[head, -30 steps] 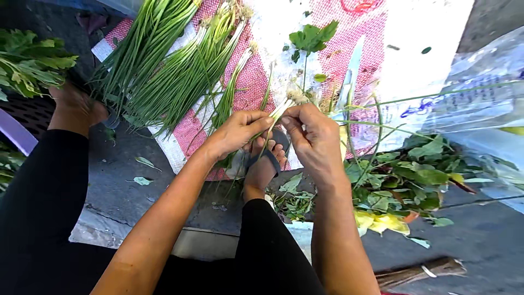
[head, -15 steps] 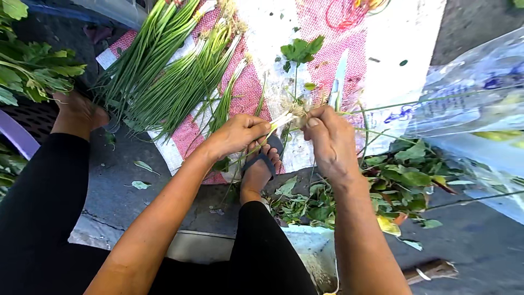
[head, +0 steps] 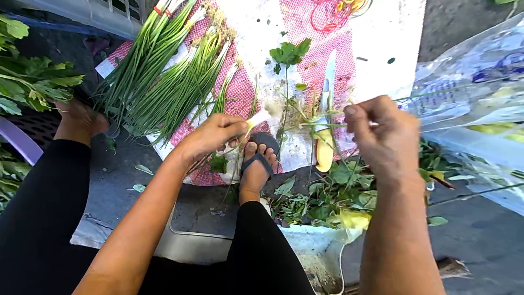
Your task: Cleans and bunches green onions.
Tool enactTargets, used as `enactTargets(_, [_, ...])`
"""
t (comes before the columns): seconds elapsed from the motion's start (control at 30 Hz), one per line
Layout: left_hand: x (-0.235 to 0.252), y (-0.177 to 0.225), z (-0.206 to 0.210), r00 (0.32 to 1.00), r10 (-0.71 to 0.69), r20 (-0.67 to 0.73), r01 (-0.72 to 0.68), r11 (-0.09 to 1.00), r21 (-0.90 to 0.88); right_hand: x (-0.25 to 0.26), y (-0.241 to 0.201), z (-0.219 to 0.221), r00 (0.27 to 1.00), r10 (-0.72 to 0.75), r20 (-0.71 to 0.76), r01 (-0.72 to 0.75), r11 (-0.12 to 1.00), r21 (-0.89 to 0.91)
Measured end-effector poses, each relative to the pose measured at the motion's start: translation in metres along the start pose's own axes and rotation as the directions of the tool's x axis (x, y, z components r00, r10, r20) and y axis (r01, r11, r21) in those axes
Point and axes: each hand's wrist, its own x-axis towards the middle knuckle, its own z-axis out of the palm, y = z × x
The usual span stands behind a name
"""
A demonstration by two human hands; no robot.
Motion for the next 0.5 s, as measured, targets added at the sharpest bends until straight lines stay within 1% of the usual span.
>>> enactTargets(0.07, [0.000,-0.002,-0.002,0.999,-0.041,-0.030,0.035,0.982,-0.184,-0.001,0.006,-0.008,0.982,0.188,-0.027,-0.188,0.981,-0.040])
enactTargets(0.13, [0.005,-0.003,0.003,0.999,-0.028,-0.040,0.013,0.943,-0.331,0.001,-0.001,0.000,0.929,0.354,-0.111,-0.362,0.930,-0.065])
enactTargets(0.2, [0.011,-0.002,0.011,0.998,-0.016,-0.058,-0.009,0.916,-0.402,0.001,-0.007,0.012,0.875,0.426,-0.229,-0.449,0.892,-0.058])
enactTargets(0.23, [0.013,-0.001,0.013,0.997,-0.024,-0.071,-0.007,0.911,-0.413,0.001,-0.008,0.018,0.862,0.440,-0.251,-0.463,0.885,-0.039])
enactTargets(0.27, [0.014,0.001,0.014,0.995,-0.036,-0.090,-0.004,0.911,-0.413,0.001,-0.010,0.022,0.862,0.454,-0.226,-0.467,0.884,-0.007])
enactTargets(0.3, [0.014,0.002,0.014,0.994,-0.039,-0.105,-0.007,0.911,-0.412,0.000,-0.014,0.026,0.872,0.459,-0.168,-0.460,0.887,0.040])
enactTargets(0.33, [0.014,0.002,0.015,0.993,-0.030,-0.118,-0.022,0.909,-0.415,0.000,-0.020,0.029,0.885,0.454,-0.101,-0.448,0.890,0.082])
enactTargets(0.37, [0.016,0.002,0.015,0.991,-0.022,-0.130,-0.036,0.906,-0.423,0.002,-0.026,0.035,0.900,0.428,-0.080,-0.418,0.901,0.119])
enactTargets(0.43, [0.019,0.002,0.016,0.987,-0.018,-0.157,-0.053,0.900,-0.433,0.004,-0.046,0.052,0.933,0.330,-0.142,-0.293,0.928,0.229])
enactTargets(0.47, [0.019,0.001,0.017,0.986,-0.022,-0.164,-0.053,0.898,-0.436,0.004,-0.061,0.061,0.948,0.279,-0.156,-0.217,0.920,0.326])
enactTargets(0.5, [0.019,0.000,0.017,0.985,-0.023,-0.169,-0.054,0.898,-0.436,0.004,-0.076,0.069,0.961,0.235,-0.144,-0.153,0.889,0.432])
